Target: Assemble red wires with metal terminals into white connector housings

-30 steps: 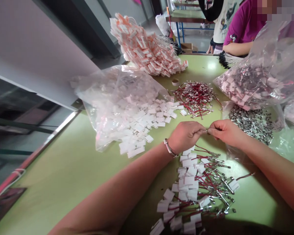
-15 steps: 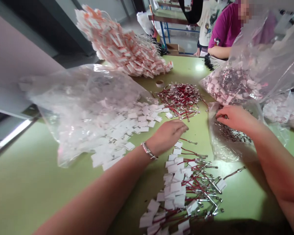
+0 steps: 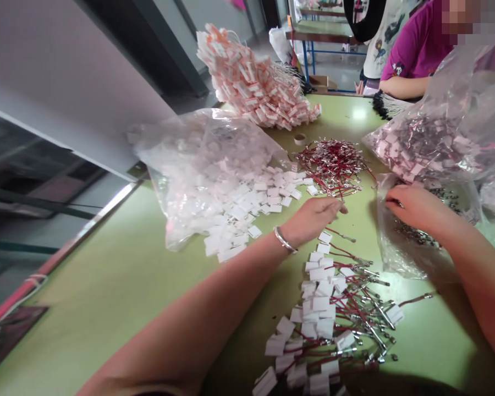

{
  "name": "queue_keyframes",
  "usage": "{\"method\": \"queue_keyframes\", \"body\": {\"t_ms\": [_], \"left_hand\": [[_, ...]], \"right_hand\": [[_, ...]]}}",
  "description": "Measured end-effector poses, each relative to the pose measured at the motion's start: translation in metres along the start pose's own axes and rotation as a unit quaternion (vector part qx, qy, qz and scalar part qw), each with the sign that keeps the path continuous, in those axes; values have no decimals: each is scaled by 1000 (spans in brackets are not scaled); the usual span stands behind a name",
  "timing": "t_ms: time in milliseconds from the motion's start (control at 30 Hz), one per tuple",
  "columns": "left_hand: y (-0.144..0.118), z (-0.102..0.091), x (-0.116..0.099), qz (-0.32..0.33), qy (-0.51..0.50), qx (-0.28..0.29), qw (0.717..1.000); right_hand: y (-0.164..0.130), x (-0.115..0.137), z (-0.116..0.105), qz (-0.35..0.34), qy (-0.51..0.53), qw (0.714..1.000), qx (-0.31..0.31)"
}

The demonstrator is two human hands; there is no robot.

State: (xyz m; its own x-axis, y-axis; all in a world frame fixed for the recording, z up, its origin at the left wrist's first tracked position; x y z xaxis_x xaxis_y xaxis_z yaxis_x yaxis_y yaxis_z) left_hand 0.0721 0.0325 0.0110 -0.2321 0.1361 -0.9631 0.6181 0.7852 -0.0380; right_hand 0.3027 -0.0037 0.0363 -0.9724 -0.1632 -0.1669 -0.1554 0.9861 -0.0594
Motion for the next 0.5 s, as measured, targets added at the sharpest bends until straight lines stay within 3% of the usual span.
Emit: {"method": "queue_keyframes", "body": {"t_ms": [133, 267, 400, 500], "left_hand": [[1, 14, 0, 11, 18, 12, 1000], [0, 18, -1, 54, 42, 16, 998], [-2, 17, 0, 75, 99, 36, 992], [-4, 17, 3, 107, 232, 67, 964]], "right_hand": [[-5, 26, -10, -11, 157, 986, -44], [-8, 54, -2, -55, 297, 950, -76], [-8, 59, 5, -64, 334, 936, -87], [-8, 56, 4, -60, 327, 942, -45]]}}
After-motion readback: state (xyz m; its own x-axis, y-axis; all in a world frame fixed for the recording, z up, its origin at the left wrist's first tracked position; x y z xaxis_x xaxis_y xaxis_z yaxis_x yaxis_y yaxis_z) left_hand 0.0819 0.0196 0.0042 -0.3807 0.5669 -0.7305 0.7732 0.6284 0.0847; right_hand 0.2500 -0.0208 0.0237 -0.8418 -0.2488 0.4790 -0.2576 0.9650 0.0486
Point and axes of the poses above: each hand's wrist, its own y-axis towards the middle knuckle, its own z-axis out of the palm, x = y × z, the point moved 2 cm from there along y, towards the middle knuckle, and after that the axes turned 10 degrees about -y, right-handed, at the moved point
